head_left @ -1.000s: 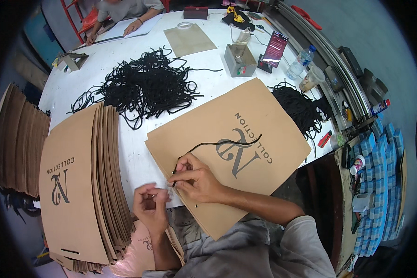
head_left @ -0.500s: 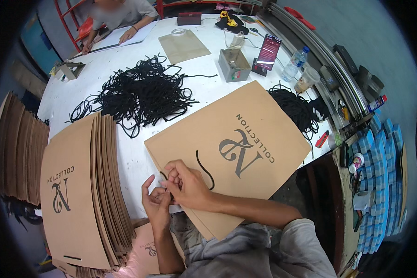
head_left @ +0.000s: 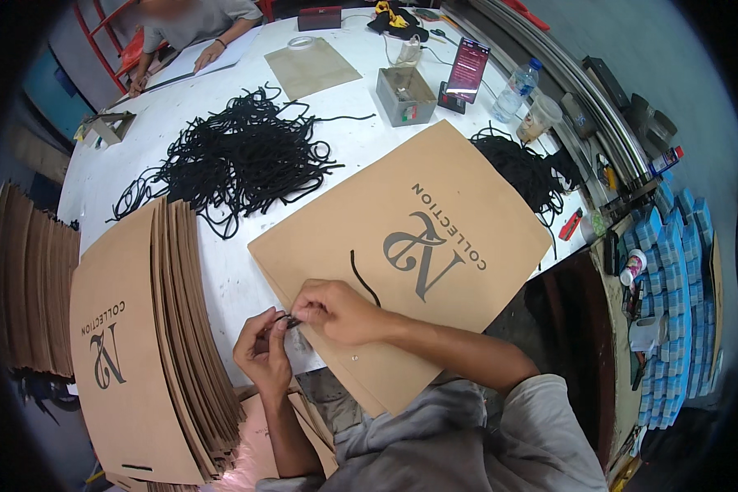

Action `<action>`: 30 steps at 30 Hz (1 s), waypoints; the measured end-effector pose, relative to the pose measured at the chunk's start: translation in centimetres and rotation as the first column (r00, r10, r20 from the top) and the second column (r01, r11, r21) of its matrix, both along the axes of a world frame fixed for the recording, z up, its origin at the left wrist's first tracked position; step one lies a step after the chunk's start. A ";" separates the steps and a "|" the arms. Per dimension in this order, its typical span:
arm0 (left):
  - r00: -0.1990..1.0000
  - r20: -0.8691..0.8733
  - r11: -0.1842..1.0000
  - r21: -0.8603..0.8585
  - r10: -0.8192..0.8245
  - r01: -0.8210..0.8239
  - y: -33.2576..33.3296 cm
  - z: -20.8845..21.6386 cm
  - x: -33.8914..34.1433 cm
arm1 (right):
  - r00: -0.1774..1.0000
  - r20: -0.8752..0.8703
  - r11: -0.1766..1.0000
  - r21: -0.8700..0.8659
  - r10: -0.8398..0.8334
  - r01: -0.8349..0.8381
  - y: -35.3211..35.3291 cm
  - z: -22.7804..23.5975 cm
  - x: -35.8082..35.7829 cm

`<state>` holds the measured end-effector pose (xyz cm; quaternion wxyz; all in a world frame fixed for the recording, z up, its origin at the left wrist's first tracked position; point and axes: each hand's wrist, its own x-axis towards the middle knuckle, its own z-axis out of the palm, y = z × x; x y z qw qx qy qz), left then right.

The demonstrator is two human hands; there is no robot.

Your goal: The person threads black cords through pre-cut holes in flat brown paper shopping bags, ties knots to secure the handles, and trims excess cord with red-handled scissors. Completed bags are stacked on the table.

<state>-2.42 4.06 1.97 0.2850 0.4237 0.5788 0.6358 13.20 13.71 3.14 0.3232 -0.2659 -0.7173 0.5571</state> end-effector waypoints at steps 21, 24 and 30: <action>0.983 0.177 0.987 0.159 -0.045 0.017 -5.2 3.6 1.4 | 0.955 0.271 0.839 0.542 -0.118 -0.050 -0.8 1.3 -0.7; 0.975 -0.008 0.975 -0.006 0.220 -0.220 -4.6 1.7 -0.2 | 0.990 0.136 0.932 0.364 -0.045 -0.008 -0.9 4.3 0.8; 0.984 -0.128 0.964 -0.220 0.124 -0.150 -6.6 1.5 3.3 | 0.604 0.376 0.627 0.728 -0.703 0.278 3.6 1.7 6.1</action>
